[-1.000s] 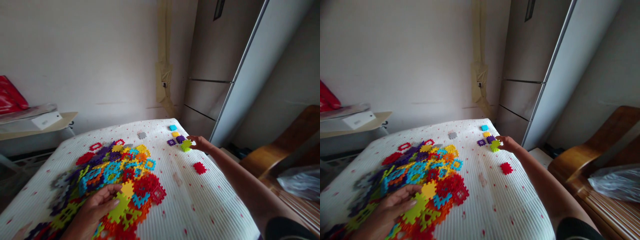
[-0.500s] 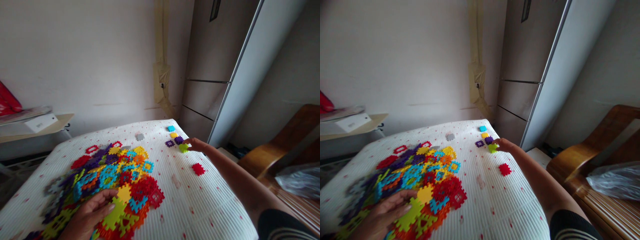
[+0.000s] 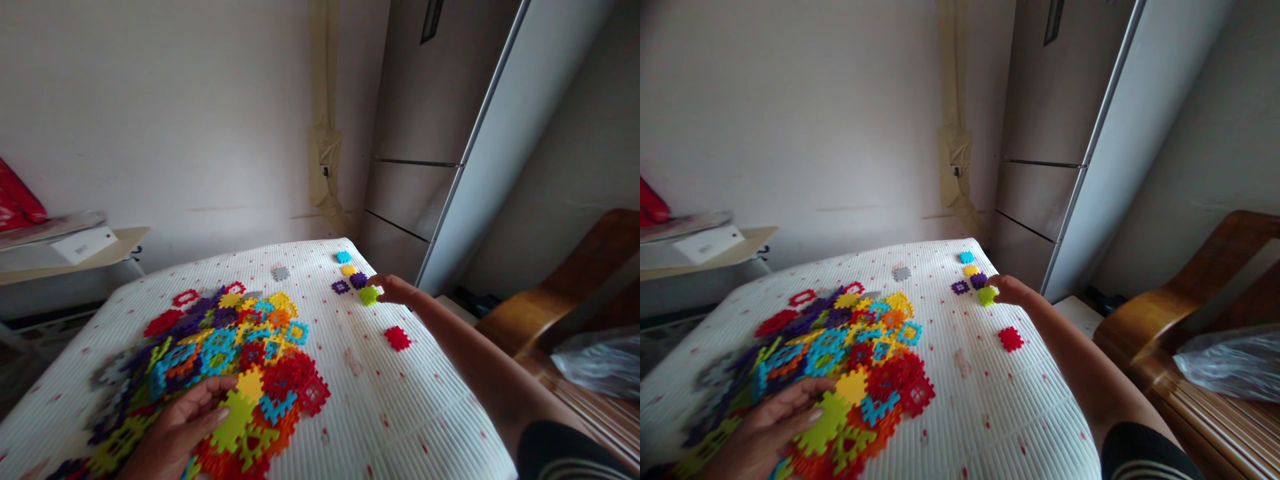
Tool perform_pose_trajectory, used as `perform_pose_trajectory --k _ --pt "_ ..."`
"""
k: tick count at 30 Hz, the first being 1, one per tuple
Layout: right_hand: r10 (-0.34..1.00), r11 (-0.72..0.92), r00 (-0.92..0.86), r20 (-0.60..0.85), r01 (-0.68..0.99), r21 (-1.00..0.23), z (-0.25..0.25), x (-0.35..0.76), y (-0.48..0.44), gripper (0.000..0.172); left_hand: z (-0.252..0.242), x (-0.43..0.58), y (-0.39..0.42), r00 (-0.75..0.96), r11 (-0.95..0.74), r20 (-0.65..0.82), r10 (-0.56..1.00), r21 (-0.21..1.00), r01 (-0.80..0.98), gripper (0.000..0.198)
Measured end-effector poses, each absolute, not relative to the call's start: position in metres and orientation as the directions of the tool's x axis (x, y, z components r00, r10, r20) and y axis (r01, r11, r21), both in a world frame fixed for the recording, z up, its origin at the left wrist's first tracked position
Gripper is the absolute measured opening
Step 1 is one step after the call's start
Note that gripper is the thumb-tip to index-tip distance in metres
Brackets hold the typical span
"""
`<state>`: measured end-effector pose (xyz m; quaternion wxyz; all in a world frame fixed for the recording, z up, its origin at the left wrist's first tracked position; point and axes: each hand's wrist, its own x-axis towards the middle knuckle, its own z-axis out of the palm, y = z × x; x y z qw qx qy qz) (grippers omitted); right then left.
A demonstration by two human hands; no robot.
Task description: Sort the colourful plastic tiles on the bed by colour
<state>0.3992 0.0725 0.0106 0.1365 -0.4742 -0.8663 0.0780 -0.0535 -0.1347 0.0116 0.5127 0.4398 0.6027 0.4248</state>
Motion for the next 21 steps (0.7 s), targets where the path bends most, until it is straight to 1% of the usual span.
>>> perform_pose_trajectory --k 2,4,6,9,12,14,17,19,21 --pt "0.829 0.556 -0.508 0.233 0.795 -0.242 0.016 0.398 0.066 0.048 0.008 -0.055 -0.135 -0.085 0.242 -0.237 0.968 0.968 0.059 0.043" --pt "0.819 0.557 -0.483 0.309 0.797 -0.232 0.02 0.393 0.057 0.042 0.006 -0.056 -0.135 -0.06 0.239 -0.238 0.969 0.971 0.01 0.04" --pt "0.8 0.57 -0.462 0.382 0.784 -0.245 0.024 0.379 0.043 0.036 0.006 -0.054 -0.136 -0.02 0.237 -0.238 0.971 0.971 -0.036 0.038" --pt "0.748 0.649 -0.492 0.445 0.683 -0.336 0.029 0.339 0.014 0.027 0.013 -0.048 -0.138 -0.013 0.198 -0.2 0.98 0.978 -0.067 0.039" --pt "0.714 0.698 -0.552 0.431 0.516 -0.496 0.034 0.285 -0.023 0.023 0.023 -0.041 -0.14 -0.044 0.138 -0.142 0.989 0.987 -0.08 0.045" --pt "0.672 0.721 -0.605 0.428 0.403 -0.563 0.036 0.249 -0.047 0.026 0.028 -0.037 -0.141 -0.049 0.108 -0.112 0.992 0.991 -0.083 0.05" --pt "0.597 0.767 -0.658 0.459 0.299 -0.568 0.038 0.206 -0.074 0.033 0.033 -0.034 -0.142 -0.066 0.099 -0.105 0.992 0.992 -0.075 0.058" --pt "0.568 0.791 -0.677 0.468 0.291 -0.538 0.036 0.185 -0.085 0.041 0.036 -0.032 -0.143 -0.084 0.098 -0.105 0.991 0.991 -0.088 0.064" --pt "0.568 0.801 -0.68 0.463 0.326 -0.502 0.031 0.17 -0.091 0.05 0.038 -0.029 -0.144 -0.088 0.093 -0.103 0.991 0.989 -0.119 0.07"
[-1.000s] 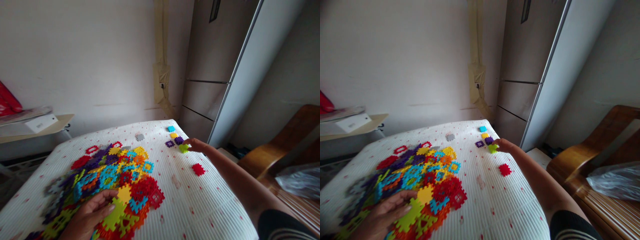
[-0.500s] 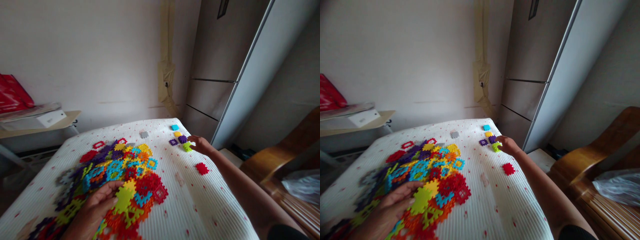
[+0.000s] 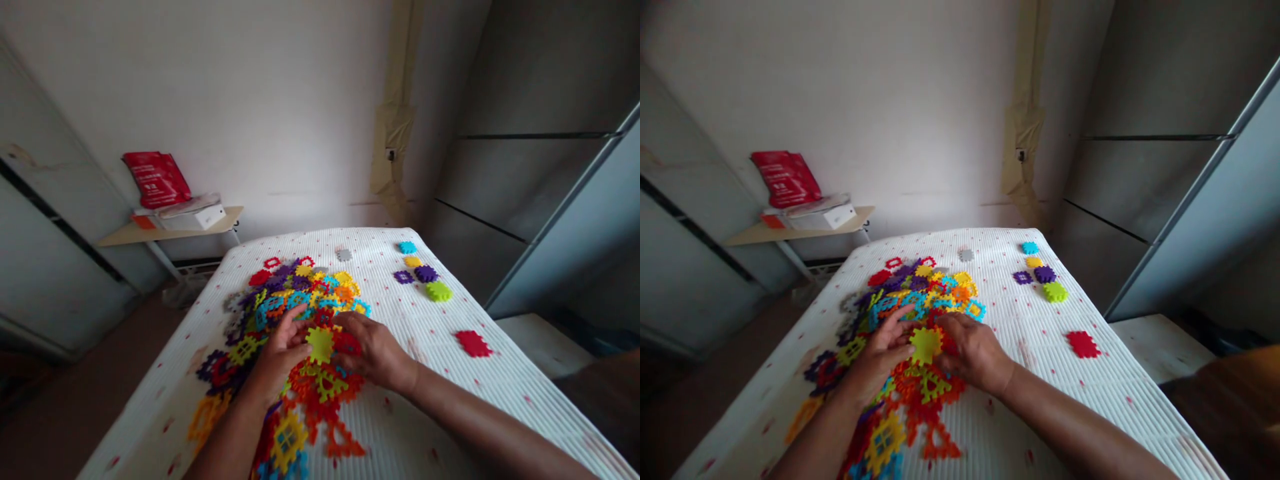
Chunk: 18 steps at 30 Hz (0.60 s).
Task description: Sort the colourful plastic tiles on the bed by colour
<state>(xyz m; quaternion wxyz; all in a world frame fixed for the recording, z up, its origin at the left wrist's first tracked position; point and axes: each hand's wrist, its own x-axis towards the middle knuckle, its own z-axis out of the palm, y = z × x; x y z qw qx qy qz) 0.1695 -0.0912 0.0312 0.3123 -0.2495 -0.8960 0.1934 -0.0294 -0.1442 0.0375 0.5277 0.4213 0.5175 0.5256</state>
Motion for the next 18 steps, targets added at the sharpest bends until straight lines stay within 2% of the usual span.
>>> perform_pose_trajectory --k 4,8,13,18 --pt "0.573 0.817 -0.652 0.497 0.403 -0.413 0.019 0.151 -0.096 0.063 0.038 -0.025 -0.146 -0.109 0.062 -0.079 0.991 0.988 -0.145 0.076" --pt "0.582 0.813 -0.647 0.493 0.462 -0.354 0.011 0.141 -0.1 0.061 0.035 -0.024 -0.146 -0.117 0.051 -0.066 0.991 0.99 -0.13 0.078" --pt "0.593 0.805 -0.669 0.448 0.472 -0.359 0.021 0.144 -0.1 0.063 0.034 -0.021 -0.147 -0.095 0.057 -0.071 0.993 0.988 -0.141 0.082" --pt "0.606 0.795 -0.623 0.495 0.459 -0.395 0.039 0.205 -0.057 0.074 0.032 -0.024 -0.146 -0.197 0.029 -0.05 0.979 0.994 -0.108 0.083"
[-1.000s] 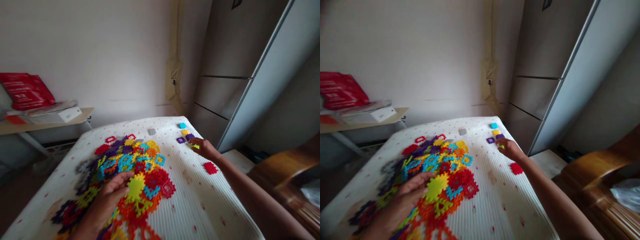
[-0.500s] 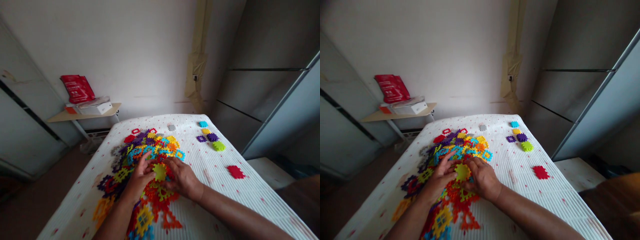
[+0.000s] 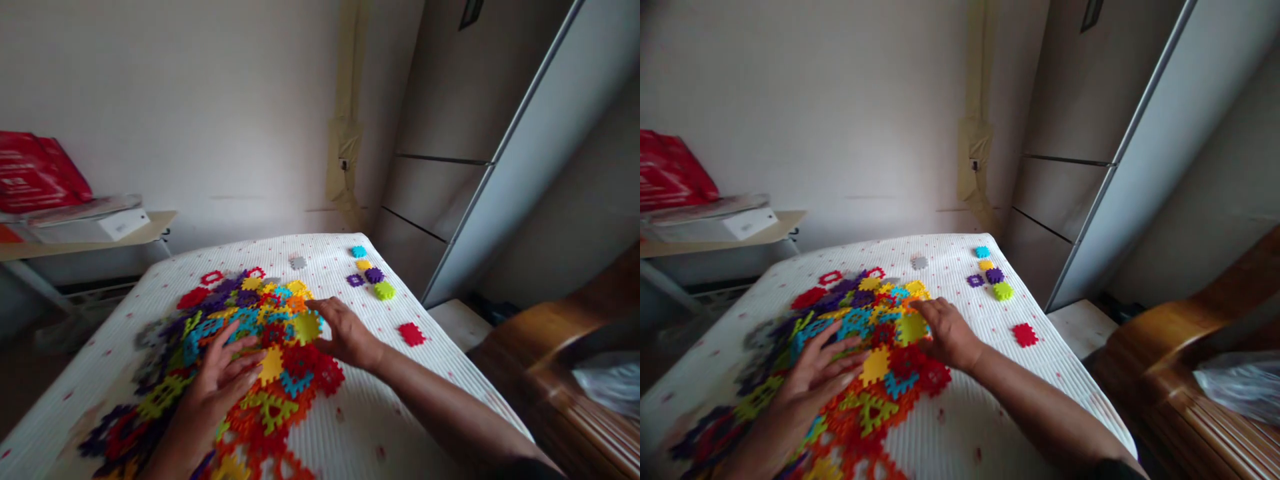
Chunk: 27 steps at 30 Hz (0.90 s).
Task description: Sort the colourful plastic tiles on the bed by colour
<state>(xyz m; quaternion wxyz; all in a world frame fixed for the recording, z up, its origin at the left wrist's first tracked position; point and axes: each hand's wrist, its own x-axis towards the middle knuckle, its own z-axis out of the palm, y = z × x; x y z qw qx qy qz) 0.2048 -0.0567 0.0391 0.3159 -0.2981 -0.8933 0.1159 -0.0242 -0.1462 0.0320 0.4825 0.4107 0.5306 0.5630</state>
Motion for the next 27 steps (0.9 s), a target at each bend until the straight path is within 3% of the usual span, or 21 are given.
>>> perform_pose_trajectory --k 5,10,27 --pt "0.736 0.676 -0.494 0.462 0.572 -0.465 0.048 0.317 0.012 0.072 0.026 -0.03 -0.143 -0.23 0.036 -0.063 0.971 0.992 -0.12 0.086" --pt "0.864 0.502 -0.435 0.252 0.723 -0.475 0.041 0.381 0.049 0.071 0.022 -0.031 -0.141 -0.194 0.082 -0.101 0.976 0.991 -0.104 0.082" --pt "0.867 0.492 -0.475 0.148 0.77 -0.408 0.012 0.395 0.079 0.071 0.009 -0.036 -0.136 -0.249 0.035 -0.053 0.967 0.996 -0.078 0.078"
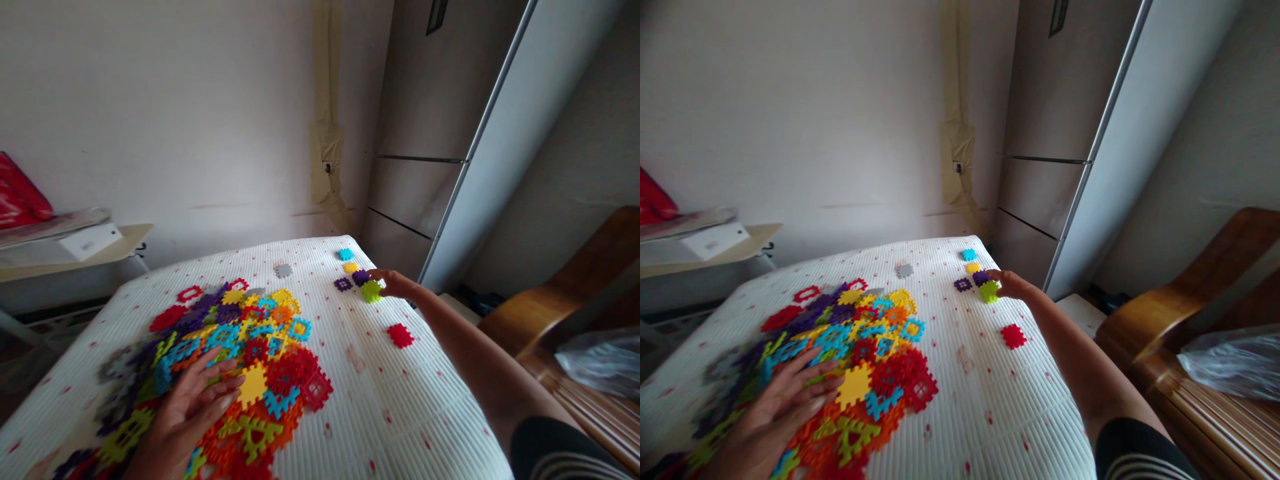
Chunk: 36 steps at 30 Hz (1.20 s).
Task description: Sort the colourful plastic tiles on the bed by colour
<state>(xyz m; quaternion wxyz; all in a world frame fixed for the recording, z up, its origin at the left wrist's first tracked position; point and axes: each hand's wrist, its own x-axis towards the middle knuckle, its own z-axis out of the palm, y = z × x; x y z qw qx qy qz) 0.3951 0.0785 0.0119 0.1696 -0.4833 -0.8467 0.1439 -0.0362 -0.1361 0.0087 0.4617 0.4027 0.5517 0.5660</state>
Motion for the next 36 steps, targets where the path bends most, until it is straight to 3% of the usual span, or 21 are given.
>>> perform_pose_trajectory --k 15,27,36 --pt "0.865 0.497 -0.477 0.157 0.772 -0.396 0.011 0.392 0.076 0.077 0.011 -0.036 -0.137 -0.265 0.071 -0.085 0.96 0.995 -0.064 0.081" --pt "0.93 0.356 -0.361 0.074 0.829 -0.432 -0.005 0.403 0.072 0.084 0.03 -0.035 -0.145 -0.19 0.105 -0.116 0.975 0.992 -0.066 0.075" --pt "0.891 0.454 -0.4 0.215 0.778 -0.435 -0.042 0.423 0.085 0.076 0.072 -0.056 -0.159 -0.302 -0.099 0.088 0.949 0.995 -0.02 0.052"
